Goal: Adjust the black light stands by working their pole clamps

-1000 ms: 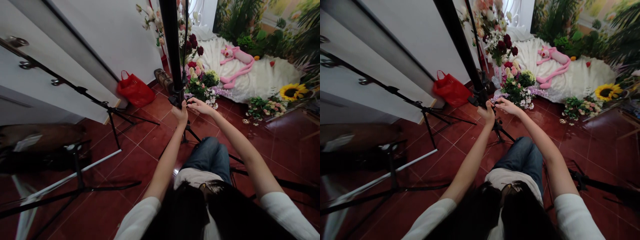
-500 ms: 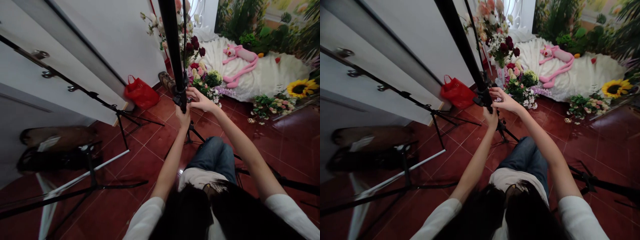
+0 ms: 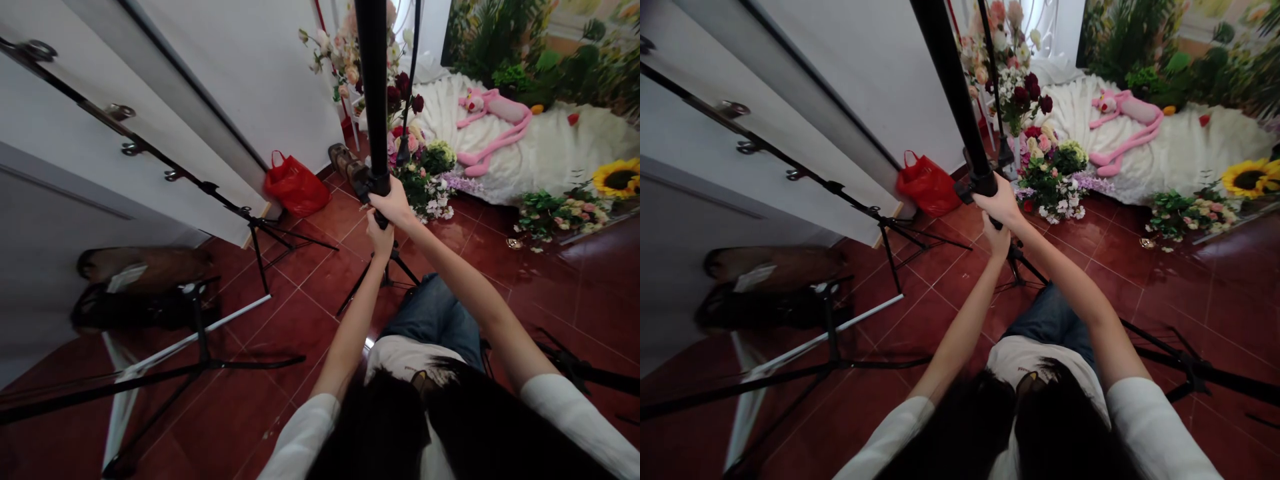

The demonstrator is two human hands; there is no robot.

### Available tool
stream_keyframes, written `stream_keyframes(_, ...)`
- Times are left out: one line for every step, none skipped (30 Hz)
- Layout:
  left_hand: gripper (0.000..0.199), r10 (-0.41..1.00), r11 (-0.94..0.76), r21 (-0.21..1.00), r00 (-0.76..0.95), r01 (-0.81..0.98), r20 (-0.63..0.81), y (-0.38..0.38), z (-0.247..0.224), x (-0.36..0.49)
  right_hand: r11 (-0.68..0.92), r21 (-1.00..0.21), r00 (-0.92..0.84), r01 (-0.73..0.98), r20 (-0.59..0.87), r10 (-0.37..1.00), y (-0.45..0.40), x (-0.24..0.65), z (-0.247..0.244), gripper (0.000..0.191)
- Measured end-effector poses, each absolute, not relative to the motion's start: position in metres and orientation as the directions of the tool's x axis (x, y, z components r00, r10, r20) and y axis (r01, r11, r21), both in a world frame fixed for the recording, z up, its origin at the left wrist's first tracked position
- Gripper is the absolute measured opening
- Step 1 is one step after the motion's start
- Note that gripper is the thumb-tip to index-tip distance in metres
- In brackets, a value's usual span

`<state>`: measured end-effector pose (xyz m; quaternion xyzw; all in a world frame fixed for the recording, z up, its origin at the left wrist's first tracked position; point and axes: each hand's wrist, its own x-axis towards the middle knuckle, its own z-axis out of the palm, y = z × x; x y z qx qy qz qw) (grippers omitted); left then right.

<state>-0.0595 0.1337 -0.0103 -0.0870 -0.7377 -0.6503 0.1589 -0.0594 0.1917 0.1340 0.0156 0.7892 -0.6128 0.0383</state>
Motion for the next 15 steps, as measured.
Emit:
stream_keyframes(0.047, -0.082, 0.143, 0.931, -0.934, 0.335, 0.348, 0.134, -0.009, -0.059, 0.26, -0.963, -0.998, 0.067, -0.069, 0.003, 0.189, -0.058, 0.137, 0.028)
stream_keyframes(0.045, -0.086, 0.145, 0.931, -0.933, 0.336, 0.35, 0.134, -0.008, -0.058, 0.271, -0.961, -0.999, 0.047, -0.039, 0.037, 0.186, -0.057, 0.141, 0.026)
stream_keyframes(0.044, -0.091, 0.146, 0.93, -0.931, 0.337, 0.352, 0.134, -0.007, -0.056, 0.281, -0.959, -0.998, 0.019, 0.0, 0.067, 0.185, -0.057, 0.147, 0.023)
stream_keyframes(0.044, -0.094, 0.148, 0.929, -0.931, 0.338, 0.354, 0.134, -0.005, -0.055, 0.288, -0.958, -0.997, -0.007, 0.03, 0.077, 0.184, -0.056, 0.154, 0.02)
stream_keyframes(0.044, -0.097, 0.151, 0.929, -0.93, 0.339, 0.355, 0.134, -0.003, -0.054, 0.289, -0.957, -0.995, -0.035, 0.06, 0.078, 0.183, -0.056, 0.164, 0.017)
stream_keyframes(0.044, -0.103, 0.155, 0.928, -0.929, 0.338, 0.356, 0.134, -0.001, -0.052, 0.286, -0.956, -0.993, -0.067, 0.093, 0.078, 0.183, -0.056, 0.175, 0.013)
stream_keyframes(0.045, -0.11, 0.159, 0.928, -0.928, 0.338, 0.357, 0.134, 0.0, -0.051, 0.278, -0.955, -0.989, -0.102, 0.128, 0.075, 0.183, -0.056, 0.188, 0.01)
stream_keyframes(0.045, -0.119, 0.162, 0.927, -0.926, 0.338, 0.359, 0.134, 0.002, -0.05, 0.268, -0.953, -0.983, -0.143, 0.169, 0.075, 0.182, -0.055, 0.202, 0.008)
stream_keyframes(0.046, -0.124, 0.163, 0.926, -0.924, 0.34, 0.361, 0.135, 0.003, -0.05, 0.261, -0.948, -0.973, -0.184, 0.213, 0.085, 0.181, -0.055, 0.215, 0.007)
stream_keyframes(0.046, -0.128, 0.16, 0.925, -0.922, 0.344, 0.365, 0.135, 0.003, -0.049, 0.259, -0.94, -0.96, -0.223, 0.258, 0.11, 0.179, -0.054, 0.229, 0.007)
stream_keyframes(0.046, -0.128, 0.155, 0.925, -0.921, 0.347, 0.367, 0.135, 0.003, -0.049, 0.263, -0.93, -0.941, -0.258, 0.303, 0.149, 0.176, -0.054, 0.242, 0.008)
stream_keyframes(0.046, -0.129, 0.148, 0.925, -0.92, 0.35, 0.369, 0.136, 0.003, -0.049, 0.273, -0.918, -0.919, -0.286, 0.344, 0.192, 0.174, -0.053, 0.253, 0.009)
stream_keyframes(0.046, -0.129, 0.141, 0.925, -0.92, 0.352, 0.369, 0.136, 0.003, -0.049, 0.288, -0.908, -0.897, -0.304, 0.375, 0.235, 0.171, -0.052, 0.264, 0.01)
stream_keyframes(0.046, -0.128, 0.133, 0.927, -0.921, 0.352, 0.368, 0.136, 0.002, -0.05, 0.304, -0.899, -0.878, -0.315, 0.398, 0.268, 0.168, -0.051, 0.273, 0.01)
stream_keyframes(0.046, -0.126, 0.125, 0.928, -0.922, 0.351, 0.366, 0.136, 0.002, -0.049, 0.321, -0.893, -0.869, -0.317, 0.409, 0.279, 0.167, -0.05, 0.28, 0.01)
